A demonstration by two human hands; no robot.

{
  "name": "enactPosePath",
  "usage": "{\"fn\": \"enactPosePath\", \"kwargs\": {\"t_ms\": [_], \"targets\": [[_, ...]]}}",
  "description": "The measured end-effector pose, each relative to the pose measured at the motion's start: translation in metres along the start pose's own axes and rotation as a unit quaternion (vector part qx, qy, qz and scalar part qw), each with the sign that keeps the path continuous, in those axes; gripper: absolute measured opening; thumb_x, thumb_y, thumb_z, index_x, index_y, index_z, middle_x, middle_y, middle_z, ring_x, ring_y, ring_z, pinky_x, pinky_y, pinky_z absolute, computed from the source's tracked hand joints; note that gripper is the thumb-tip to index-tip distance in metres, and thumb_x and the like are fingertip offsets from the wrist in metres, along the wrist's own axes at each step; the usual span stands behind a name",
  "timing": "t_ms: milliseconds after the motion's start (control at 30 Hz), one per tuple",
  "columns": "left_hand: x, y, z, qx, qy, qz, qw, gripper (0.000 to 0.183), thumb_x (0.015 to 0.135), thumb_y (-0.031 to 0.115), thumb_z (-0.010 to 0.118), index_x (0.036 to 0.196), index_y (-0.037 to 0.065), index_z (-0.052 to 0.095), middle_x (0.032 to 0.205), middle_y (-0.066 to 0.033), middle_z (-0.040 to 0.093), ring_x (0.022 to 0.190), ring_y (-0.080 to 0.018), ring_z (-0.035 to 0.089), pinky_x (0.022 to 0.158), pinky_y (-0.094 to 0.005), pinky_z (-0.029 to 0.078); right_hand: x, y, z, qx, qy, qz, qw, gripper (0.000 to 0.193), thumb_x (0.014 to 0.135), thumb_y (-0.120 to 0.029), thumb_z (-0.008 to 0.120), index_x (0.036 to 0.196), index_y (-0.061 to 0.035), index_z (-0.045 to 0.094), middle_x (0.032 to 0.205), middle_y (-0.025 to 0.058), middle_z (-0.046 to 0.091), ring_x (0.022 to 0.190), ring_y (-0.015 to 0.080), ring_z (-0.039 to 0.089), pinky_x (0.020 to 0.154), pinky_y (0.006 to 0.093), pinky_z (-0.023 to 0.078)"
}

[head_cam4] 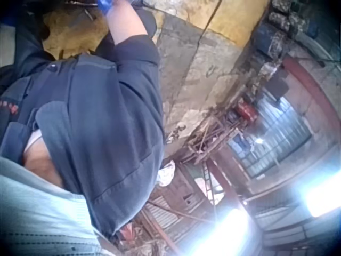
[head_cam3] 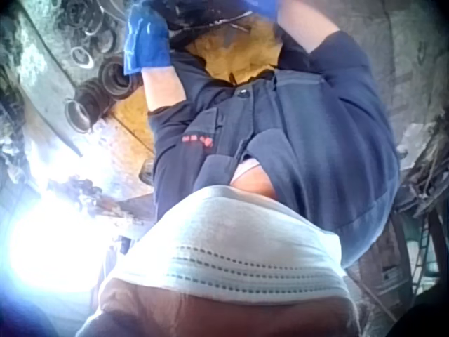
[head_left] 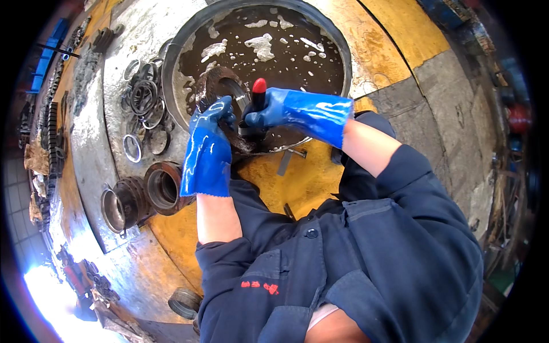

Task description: The person cleans curved metal parts by scrubbing them with a brush in a basin of liquid and setting them on the floor.

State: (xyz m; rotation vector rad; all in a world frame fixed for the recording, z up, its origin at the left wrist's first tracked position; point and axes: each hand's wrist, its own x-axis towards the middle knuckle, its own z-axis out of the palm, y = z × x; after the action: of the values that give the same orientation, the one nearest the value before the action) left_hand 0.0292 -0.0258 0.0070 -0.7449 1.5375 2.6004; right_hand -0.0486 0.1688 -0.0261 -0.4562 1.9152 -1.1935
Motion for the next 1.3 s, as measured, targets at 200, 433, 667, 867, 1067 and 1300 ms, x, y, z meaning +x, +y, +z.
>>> {"fn": "enactPosePath", "kwargs": {"t_ms": [200,433,667,867,1067,1300], "targets": [[0.012,-0.014,-0.005,0.014,0.034,0.005,0.999,0.008,0.093,0.01,0.075,0.094,0.002,0.074,0.08,-0.0043,0.068,0.072,-0.0166,0.062,0.067,-0.0309,0.048,0.023,-0.02,0.002,-0.241,0.14,0.047,0.959,0.036,0.09,-0.043,0.07,0.112,-0.0163,0.079,0.111,0.0135,0.079,0.106,0.0359,0.075,0.091,0.0448,0.059],[0.053,-0.033,-0.019,-0.096,0.019,-0.07,0.993,0.024,0.1,0.028,0.074,0.116,0.011,0.067,0.092,-0.0083,0.068,0.078,-0.0287,0.065,0.071,-0.0457,0.055,0.003,0.002,-0.016,-0.024,0.317,-0.05,0.947,0.034,0.097,-0.037,0.073,0.12,-0.0117,0.076,0.109,0.0145,0.079,0.104,0.0303,0.077,0.093,0.0387,0.059],[0.061,-0.033,0.029,-0.284,0.058,-0.072,0.954,0.031,0.102,0.038,0.069,0.118,0.011,0.065,0.103,-0.0119,0.07,0.092,-0.0335,0.069,0.081,-0.0528,0.059,-0.005,0.003,-0.009,0.087,0.414,-0.127,0.897,0.029,0.098,-0.028,0.074,0.12,-0.0099,0.077,0.108,0.0131,0.08,0.1,0.0242,0.077,0.093,0.0352,0.059],[0.08,-0.065,0.012,-0.196,0.008,0.085,0.977,0.039,0.102,0.029,0.067,0.133,0.006,0.061,0.123,-0.0168,0.069,0.114,-0.0333,0.069,0.1,-0.0527,0.058,0.028,-0.016,0.006,0.124,0.482,-0.193,0.846,0.03,0.094,-0.028,0.079,0.119,-0.0113,0.079,0.111,0.0117,0.08,0.101,0.023,0.077,0.093,0.0355,0.061],[0.019,-0.052,0.007,0.095,-0.016,0.147,0.985,0.041,0.106,0.01,0.058,0.146,0.001,0.055,0.123,-0.0172,0.071,0.113,-0.0254,0.07,0.101,-0.0387,0.058,0.04,-0.012,0.015,0.073,0.442,-0.155,0.881,0.03,0.093,-0.031,0.075,0.116,-0.0127,0.08,0.109,0.0127,0.079,0.103,0.0294,0.077,0.093,0.0391,0.06],[0.006,-0.006,-0.011,0.104,-0.067,-0.094,0.988,0.036,0.096,0.016,0.074,0.128,0.001,0.067,0.114,-0.0152,0.076,0.096,-0.026,0.075,0.08,-0.0384,0.061,0.043,-0.02,0.006,0.036,0.456,-0.151,0.876,0.026,0.093,-0.033,0.07,0.11,-0.0153,0.078,0.101,0.0135,0.078,0.095,0.0352,0.074,0.086,0.0424,0.059]]}}
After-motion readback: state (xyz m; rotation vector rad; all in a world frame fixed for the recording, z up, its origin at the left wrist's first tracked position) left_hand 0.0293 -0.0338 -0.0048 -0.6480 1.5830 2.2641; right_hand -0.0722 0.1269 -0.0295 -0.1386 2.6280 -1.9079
